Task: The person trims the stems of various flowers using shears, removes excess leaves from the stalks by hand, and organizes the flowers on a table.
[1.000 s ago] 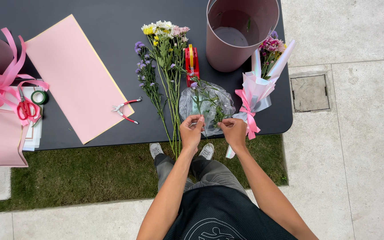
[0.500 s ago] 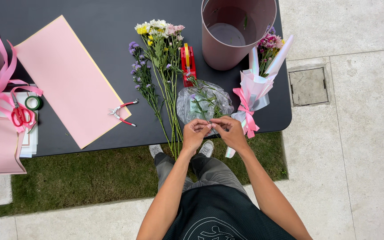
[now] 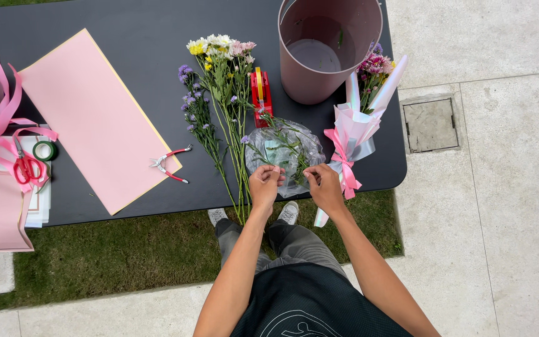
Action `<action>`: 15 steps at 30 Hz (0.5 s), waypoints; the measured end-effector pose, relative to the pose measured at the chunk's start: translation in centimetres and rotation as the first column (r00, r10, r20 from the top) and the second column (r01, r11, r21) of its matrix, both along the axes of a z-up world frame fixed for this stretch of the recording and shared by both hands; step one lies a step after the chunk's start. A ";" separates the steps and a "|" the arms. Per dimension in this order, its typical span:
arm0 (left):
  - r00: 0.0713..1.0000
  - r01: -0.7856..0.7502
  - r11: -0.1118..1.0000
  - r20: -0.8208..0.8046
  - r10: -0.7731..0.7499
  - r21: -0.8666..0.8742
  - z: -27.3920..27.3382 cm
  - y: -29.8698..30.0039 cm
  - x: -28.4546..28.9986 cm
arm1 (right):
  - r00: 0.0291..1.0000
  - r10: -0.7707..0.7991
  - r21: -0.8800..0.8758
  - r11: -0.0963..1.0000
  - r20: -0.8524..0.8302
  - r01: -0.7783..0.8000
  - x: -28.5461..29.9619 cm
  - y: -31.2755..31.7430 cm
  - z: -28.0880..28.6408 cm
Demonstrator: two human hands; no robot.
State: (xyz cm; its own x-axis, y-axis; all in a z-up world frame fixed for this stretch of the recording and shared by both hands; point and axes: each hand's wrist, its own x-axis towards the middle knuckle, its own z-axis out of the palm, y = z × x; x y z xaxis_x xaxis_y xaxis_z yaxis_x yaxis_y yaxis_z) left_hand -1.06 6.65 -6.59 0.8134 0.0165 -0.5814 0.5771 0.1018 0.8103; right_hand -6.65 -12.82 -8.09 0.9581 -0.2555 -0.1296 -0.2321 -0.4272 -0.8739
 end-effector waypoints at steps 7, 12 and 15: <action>0.995 0.008 0.915 0.089 -0.048 0.404 -4.6 6.2 2.0 | 0.974 0.220 -0.361 0.905 -0.053 -0.224 0.3 0.2 -4.4; 0.976 0.091 0.824 0.112 -0.184 0.559 -6.7 8.5 4.7 | 0.994 0.088 -0.497 0.861 -0.065 -0.109 0.6 1.3 -2.2; 0.959 0.123 0.795 0.134 -0.248 0.593 -8.8 8.4 5.7 | 0.998 0.042 -0.503 0.862 -0.047 -0.060 0.5 2.1 -1.4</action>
